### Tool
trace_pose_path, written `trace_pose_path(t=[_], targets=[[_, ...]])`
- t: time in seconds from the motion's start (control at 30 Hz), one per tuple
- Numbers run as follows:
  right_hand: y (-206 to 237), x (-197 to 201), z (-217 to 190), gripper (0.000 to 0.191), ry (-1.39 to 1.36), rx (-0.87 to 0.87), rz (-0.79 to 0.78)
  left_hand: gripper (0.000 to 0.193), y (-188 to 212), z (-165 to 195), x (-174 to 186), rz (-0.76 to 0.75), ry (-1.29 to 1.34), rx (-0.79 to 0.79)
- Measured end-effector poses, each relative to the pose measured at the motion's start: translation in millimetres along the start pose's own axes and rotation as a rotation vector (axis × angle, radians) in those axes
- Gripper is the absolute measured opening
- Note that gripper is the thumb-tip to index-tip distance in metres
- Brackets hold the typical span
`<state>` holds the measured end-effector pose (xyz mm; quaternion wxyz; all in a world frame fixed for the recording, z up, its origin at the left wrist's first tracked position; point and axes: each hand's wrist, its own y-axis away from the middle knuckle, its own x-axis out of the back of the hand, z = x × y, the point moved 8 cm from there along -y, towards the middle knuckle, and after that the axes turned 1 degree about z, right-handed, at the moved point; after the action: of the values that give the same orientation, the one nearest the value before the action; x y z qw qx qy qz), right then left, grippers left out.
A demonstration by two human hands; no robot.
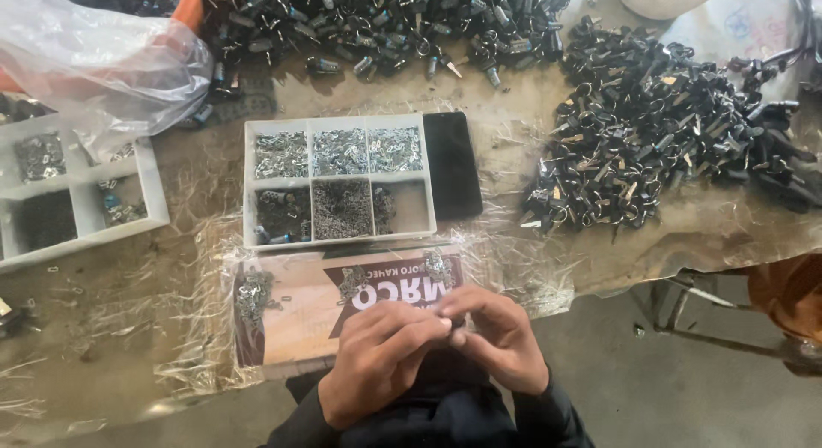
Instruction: The person sits at a workshop table and assembles small metal components by hand. They pick parts from a compartment organizer box, hold a small cylindrical part in one hand, and press or screw smaller pieces onto it, placing finished assemblies aside and reaching back into the box for more parts.
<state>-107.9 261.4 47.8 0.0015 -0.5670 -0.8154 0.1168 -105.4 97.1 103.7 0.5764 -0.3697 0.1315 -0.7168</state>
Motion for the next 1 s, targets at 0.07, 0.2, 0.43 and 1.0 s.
trace_pose_path(t=[0.07,0.2,0.43,1.0], targets=[[6,13,17,0.021,-0.142,-0.136,0.116,0.026,1,3,4,0.044,0.025,-0.005],[12,52,27,0.016,-0.314,-0.075,0.414,0.024,6,-4,19,0.136,-0.074,0.031],[-8,95,12,0.014,0.826,0.069,0.637,0.016,11,-49,102,0.214,-0.509,0.233],[-7,77,41,0.011,1.145,0.332,0.718,0.021,-30,-165,117,-0.473,-1.068,0.227]])
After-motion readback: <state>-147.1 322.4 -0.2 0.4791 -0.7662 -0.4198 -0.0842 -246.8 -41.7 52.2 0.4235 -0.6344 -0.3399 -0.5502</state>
